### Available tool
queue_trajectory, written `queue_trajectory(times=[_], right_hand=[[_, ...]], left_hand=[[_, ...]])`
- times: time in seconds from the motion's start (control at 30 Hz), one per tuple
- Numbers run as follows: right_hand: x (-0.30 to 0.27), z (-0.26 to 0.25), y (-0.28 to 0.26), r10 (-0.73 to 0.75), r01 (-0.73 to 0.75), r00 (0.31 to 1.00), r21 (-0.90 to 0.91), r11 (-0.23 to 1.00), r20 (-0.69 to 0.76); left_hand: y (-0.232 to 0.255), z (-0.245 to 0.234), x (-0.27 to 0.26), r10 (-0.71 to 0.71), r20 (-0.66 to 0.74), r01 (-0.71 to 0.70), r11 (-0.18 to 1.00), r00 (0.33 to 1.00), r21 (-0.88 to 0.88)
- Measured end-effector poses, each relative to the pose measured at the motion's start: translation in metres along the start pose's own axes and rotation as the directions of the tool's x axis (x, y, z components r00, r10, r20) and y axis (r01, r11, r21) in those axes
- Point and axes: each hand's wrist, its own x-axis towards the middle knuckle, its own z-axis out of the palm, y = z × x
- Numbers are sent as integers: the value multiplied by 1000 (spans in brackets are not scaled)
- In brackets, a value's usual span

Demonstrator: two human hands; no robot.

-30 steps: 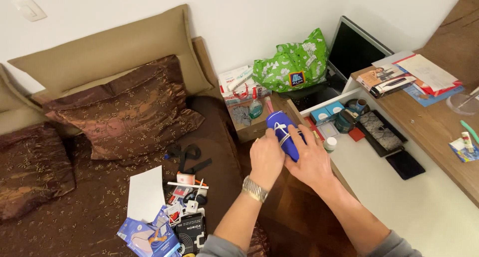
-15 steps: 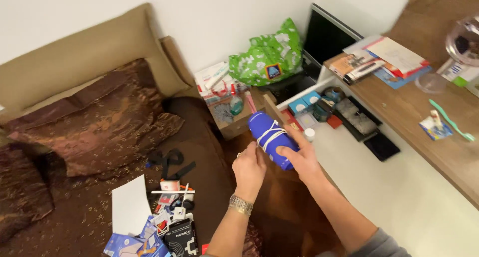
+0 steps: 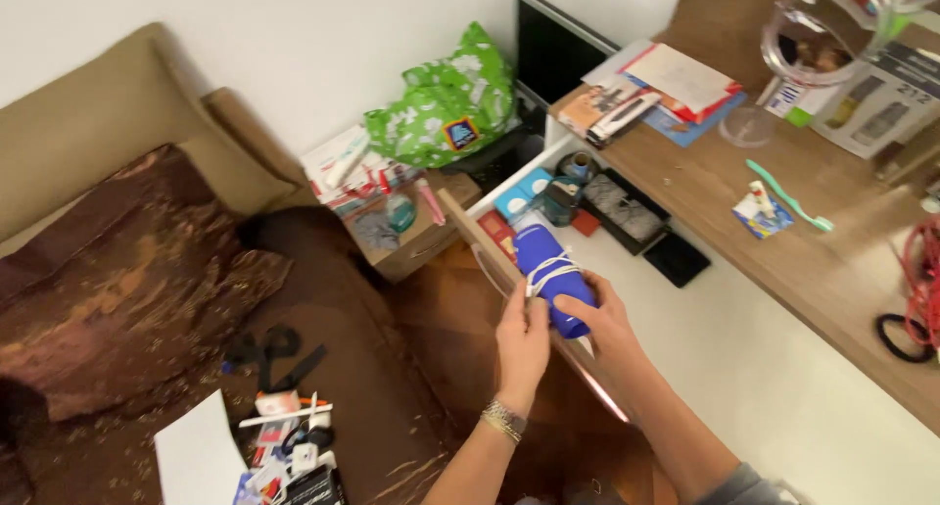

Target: Organizing various personal items by sorting them between a desk drawer and a bed.

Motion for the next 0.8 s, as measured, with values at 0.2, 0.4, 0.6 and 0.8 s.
queue_trajectory(times=[0.2, 0.4, 0.6, 0.8], right_hand=[[87, -108, 57, 66, -64, 988, 24, 998, -139], [115, -198, 98, -67, 62, 968, -25, 998, -244], [161, -311, 121, -321, 153, 934, -642, 752, -154], [195, -369, 108, -346, 134, 928, -739, 661, -141]], left_hand=[[-103, 106, 40, -57, 223, 23, 988, 973, 151], [-114, 157, 29, -96, 422, -105, 898, 901, 427], [-140, 173, -7, 135, 711, -663, 512, 690, 546], [-168, 198, -33, 130, 733, -695, 460, 668, 552]])
